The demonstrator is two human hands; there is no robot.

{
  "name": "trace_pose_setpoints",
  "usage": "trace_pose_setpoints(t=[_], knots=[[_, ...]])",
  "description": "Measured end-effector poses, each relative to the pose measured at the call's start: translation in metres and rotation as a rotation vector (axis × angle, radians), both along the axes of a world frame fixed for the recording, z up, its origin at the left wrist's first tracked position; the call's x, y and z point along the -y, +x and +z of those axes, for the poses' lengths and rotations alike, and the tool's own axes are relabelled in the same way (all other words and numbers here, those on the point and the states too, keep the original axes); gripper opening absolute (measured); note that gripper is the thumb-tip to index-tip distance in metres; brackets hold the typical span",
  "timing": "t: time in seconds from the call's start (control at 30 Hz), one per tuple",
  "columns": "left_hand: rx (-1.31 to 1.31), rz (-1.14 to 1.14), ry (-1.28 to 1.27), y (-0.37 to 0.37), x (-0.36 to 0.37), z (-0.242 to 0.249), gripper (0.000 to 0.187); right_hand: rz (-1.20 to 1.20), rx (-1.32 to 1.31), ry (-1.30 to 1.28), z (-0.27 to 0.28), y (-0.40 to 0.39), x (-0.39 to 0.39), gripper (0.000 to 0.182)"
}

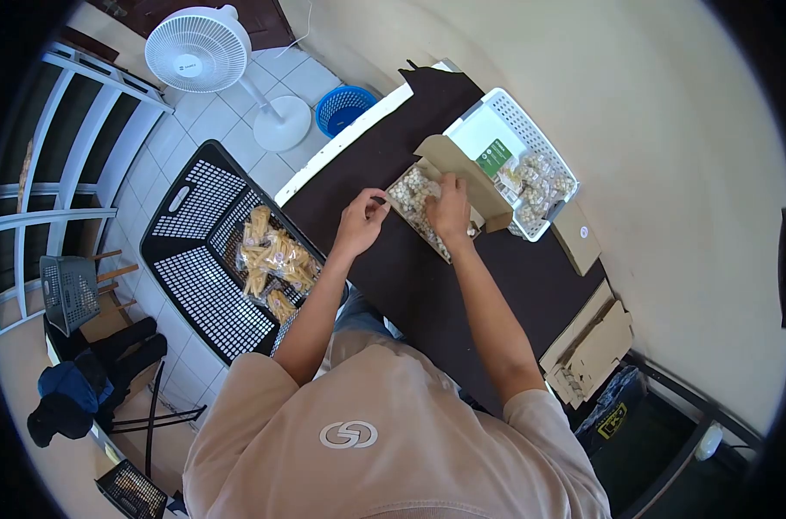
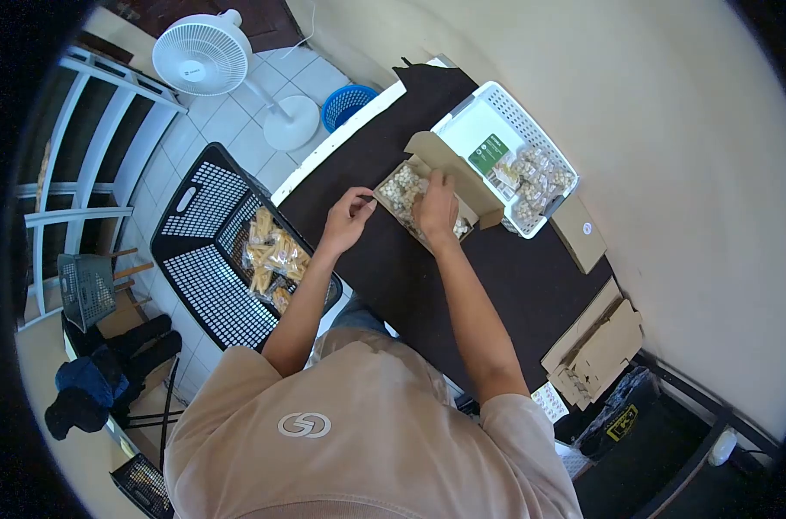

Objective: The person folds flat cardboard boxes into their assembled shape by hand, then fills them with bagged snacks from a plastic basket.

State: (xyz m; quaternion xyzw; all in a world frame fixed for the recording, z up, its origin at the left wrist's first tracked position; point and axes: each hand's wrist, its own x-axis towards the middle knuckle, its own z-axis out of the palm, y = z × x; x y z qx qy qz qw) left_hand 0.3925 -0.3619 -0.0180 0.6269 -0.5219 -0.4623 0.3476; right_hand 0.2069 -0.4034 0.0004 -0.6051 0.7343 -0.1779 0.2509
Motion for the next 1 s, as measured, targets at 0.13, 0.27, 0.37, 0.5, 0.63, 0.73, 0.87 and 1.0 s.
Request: trace_pose_setpoints(t=[0.13,0.27,0.37,0.5,0.63,0.73,0.87,1.0], knots=[[0.032,0.006,-0.041,-0.005,0.018,-0.013,0.024,0.193,0.026,-0.043,-0.004,0.003,-0.006,0.029],[0.074,0.02,-0.163,-0.017,0.056,-0.008,0.028,0.29,0.057,-0.054,-0.016,-0.006,-0.007,0.023],[0.08,-0.005,-0.199,-0.028,0.079,-0.003,0.032,0.148,0.16,-0.191,0.004,-0.022,-0.019,0.019],[0.101,-0.102,-0.135,-0.039,0.104,-0.017,0.036,-0.348,0.168,-0.267,0.02,-0.065,-0.048,0.025],[0.098,-0.209,-0.025,-0.045,0.115,-0.025,0.039,-0.616,0.103,-0.056,0.007,-0.104,-0.069,0.034],[0.12,-0.18,-0.078,-0.048,0.119,-0.031,0.036,-0.69,0.135,0.088,-0.024,-0.113,-0.071,0.036],[0.271,-0.235,-0.056,-0.049,0.118,-0.031,0.032,-0.668,0.688,0.078,-0.047,-0.109,-0.057,0.038],[0.363,-0.235,-0.036,-0.055,0.102,-0.022,0.037,-0.602,0.428,0.042,-0.068,-0.125,-0.067,0.042]])
